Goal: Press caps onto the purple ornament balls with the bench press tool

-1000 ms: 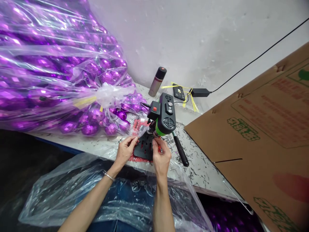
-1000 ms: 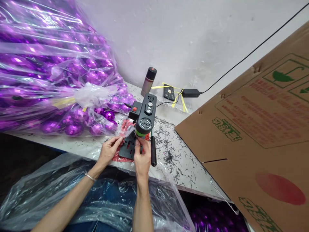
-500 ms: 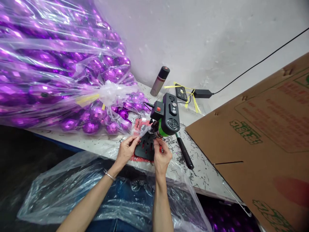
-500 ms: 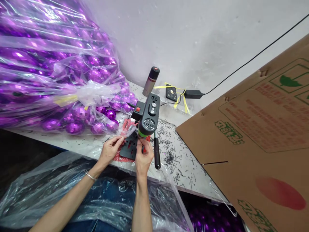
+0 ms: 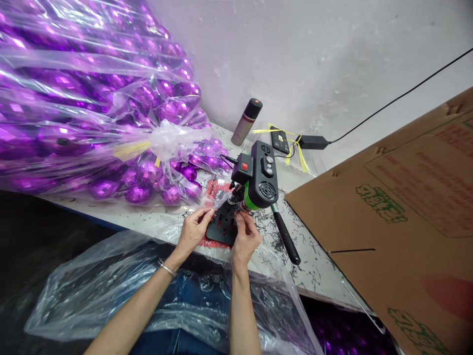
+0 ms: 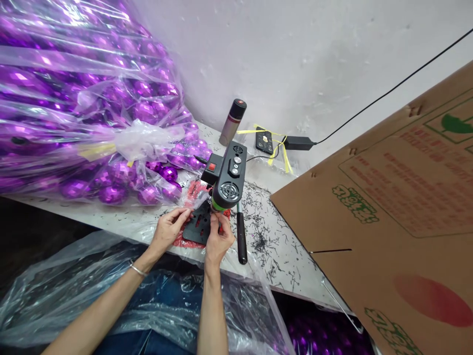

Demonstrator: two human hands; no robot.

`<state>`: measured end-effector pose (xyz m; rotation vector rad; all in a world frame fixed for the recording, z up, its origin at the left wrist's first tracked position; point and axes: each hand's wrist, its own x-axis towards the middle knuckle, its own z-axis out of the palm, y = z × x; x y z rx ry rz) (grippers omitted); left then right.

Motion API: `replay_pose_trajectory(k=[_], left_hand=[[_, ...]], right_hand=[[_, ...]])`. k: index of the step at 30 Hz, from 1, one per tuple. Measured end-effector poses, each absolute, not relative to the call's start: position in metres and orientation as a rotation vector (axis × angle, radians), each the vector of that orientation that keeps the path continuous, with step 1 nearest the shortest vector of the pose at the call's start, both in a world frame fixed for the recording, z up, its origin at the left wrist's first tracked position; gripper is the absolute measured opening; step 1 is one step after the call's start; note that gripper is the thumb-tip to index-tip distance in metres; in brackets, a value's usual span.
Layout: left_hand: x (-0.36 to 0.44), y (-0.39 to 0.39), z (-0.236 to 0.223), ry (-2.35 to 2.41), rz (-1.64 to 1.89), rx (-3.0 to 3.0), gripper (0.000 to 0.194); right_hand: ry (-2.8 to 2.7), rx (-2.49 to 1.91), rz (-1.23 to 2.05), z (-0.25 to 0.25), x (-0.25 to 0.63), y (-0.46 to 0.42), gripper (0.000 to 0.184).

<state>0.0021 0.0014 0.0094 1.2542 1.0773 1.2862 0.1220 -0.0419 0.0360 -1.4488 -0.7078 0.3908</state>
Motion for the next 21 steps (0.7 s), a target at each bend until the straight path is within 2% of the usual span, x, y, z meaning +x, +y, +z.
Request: replay_pose_trajectory(k=[8,14,21], left_hand=[[0.002,0.002,0.01,1.078,1.283,1.255,0.033],[0.003,0.002,0.009,1.082,1.296,1.246,0.034],[0.002,0.002,0.011,1.092,1.275,1.27,0.036]], right_hand=[[-0.76,-1.413,0.524,0.04,0.131,-0.043,0.03],[-0.721,-1.407,0.481,0.04,0.124,-0.043,0.028],[-0.639,-1.451,0.429,0.032,0.123,-0.036,0.033]])
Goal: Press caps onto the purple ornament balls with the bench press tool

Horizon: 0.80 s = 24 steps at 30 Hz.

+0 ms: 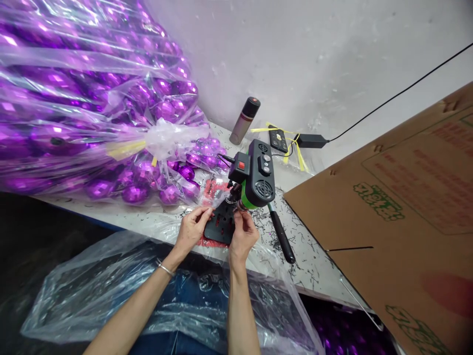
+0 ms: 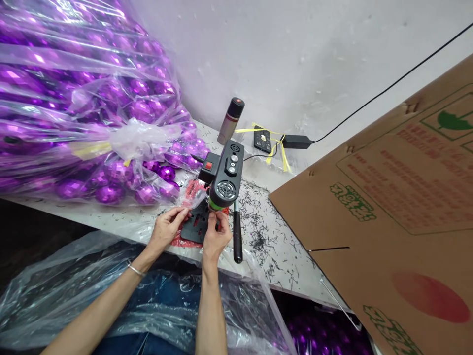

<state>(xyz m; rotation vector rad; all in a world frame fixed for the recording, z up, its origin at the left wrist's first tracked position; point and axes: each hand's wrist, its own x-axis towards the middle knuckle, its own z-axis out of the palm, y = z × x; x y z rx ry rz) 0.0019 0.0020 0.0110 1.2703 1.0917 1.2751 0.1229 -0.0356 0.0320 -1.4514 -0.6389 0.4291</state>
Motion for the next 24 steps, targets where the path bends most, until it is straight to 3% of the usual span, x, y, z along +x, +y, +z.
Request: replay_pose_trajectory(k=[12,24], left_hand=[[0.013,-0.008,0.025,0.964,1.367,1.584,0.019],[0.036,0.004,0.025,0.856,1.384,1.583,0.02]], right_hand=[[-0.656,-1.497,0.494,0.017,0.13,-0.05,0.039],[-0.579,-1.486,0.442,0.005,0.128,-0.053,0.045]])
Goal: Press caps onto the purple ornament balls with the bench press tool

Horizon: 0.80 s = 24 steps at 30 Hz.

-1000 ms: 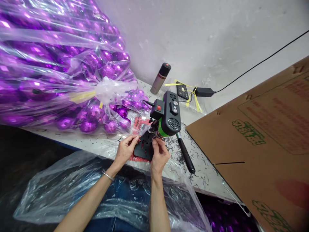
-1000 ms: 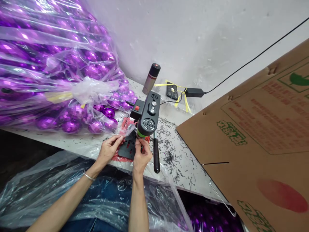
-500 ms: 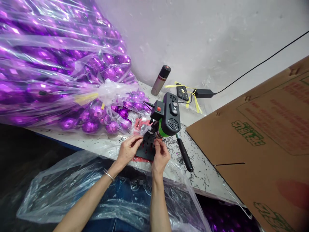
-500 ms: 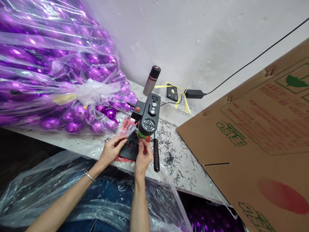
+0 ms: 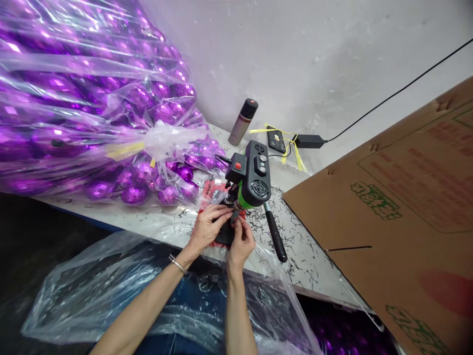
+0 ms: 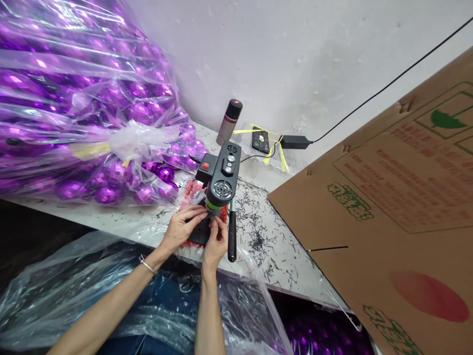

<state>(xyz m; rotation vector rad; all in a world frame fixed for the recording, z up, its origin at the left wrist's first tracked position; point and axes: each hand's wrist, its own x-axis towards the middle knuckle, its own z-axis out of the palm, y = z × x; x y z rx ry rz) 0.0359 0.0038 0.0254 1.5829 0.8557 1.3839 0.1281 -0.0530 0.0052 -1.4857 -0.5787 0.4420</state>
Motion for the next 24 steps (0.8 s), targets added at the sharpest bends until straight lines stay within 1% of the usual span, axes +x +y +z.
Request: replay_pose_trajectory(k=[9,14,18,24], left_hand=[[0.026,0.006,0.025,0.911,1.411,1.713,0.021],[0.025,0.008,0.028,0.85,1.408,1.788,0.022],[0.027,0.011,0.026,0.778,1.465,1.847,0.023],[0.022,0.023,0.022,0.739,1.472,2.047,0.026]], right_hand=[[-0.601,-1.482,0.418,0.005,0.128,-0.052,0.044],[-0.658,-1.506,0.41,0.002,0.127,-0.052,0.046],[-0.607,-1.472,0.434,0.004,0.127,-0.052,0.043],[-0.615,-1.482,0.43,0.006,0.127,-0.052,0.043]])
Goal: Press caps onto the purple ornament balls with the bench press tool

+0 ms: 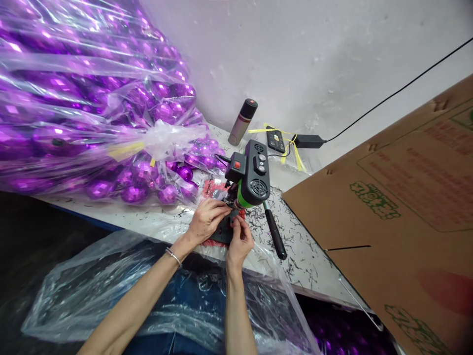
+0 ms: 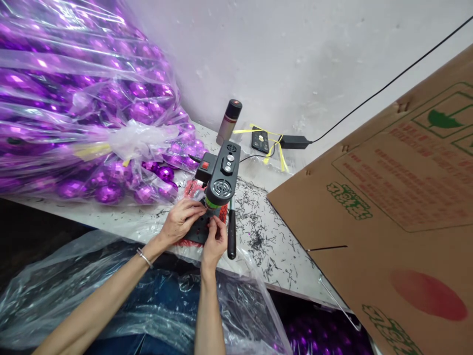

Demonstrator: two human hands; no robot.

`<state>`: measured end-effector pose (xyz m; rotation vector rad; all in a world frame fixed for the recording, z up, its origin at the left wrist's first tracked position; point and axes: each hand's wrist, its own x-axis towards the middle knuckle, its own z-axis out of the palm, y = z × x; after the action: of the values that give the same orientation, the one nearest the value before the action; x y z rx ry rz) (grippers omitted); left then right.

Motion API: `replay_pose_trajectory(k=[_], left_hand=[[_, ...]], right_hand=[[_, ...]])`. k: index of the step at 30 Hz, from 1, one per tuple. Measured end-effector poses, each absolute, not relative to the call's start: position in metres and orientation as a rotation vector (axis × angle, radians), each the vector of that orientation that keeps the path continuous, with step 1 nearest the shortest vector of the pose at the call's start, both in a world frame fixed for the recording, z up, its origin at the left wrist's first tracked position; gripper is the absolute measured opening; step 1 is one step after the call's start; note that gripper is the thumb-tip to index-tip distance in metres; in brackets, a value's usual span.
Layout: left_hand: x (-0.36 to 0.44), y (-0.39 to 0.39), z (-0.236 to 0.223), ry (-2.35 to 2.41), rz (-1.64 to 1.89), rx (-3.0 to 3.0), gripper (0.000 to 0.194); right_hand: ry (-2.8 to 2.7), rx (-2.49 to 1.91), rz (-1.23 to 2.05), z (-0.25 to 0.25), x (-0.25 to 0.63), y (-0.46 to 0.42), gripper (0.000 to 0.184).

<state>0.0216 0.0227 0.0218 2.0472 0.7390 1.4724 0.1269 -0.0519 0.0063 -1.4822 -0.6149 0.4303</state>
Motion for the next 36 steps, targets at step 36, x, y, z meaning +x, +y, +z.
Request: replay_pose_trajectory(k=[36], left_hand=[[0.0238,0.0265,0.0235,0.687,1.386,1.844,0.021]], right_hand=[[-0.564,-1.461,0.468,0.0064,0.1257,-0.0519,0.042]])
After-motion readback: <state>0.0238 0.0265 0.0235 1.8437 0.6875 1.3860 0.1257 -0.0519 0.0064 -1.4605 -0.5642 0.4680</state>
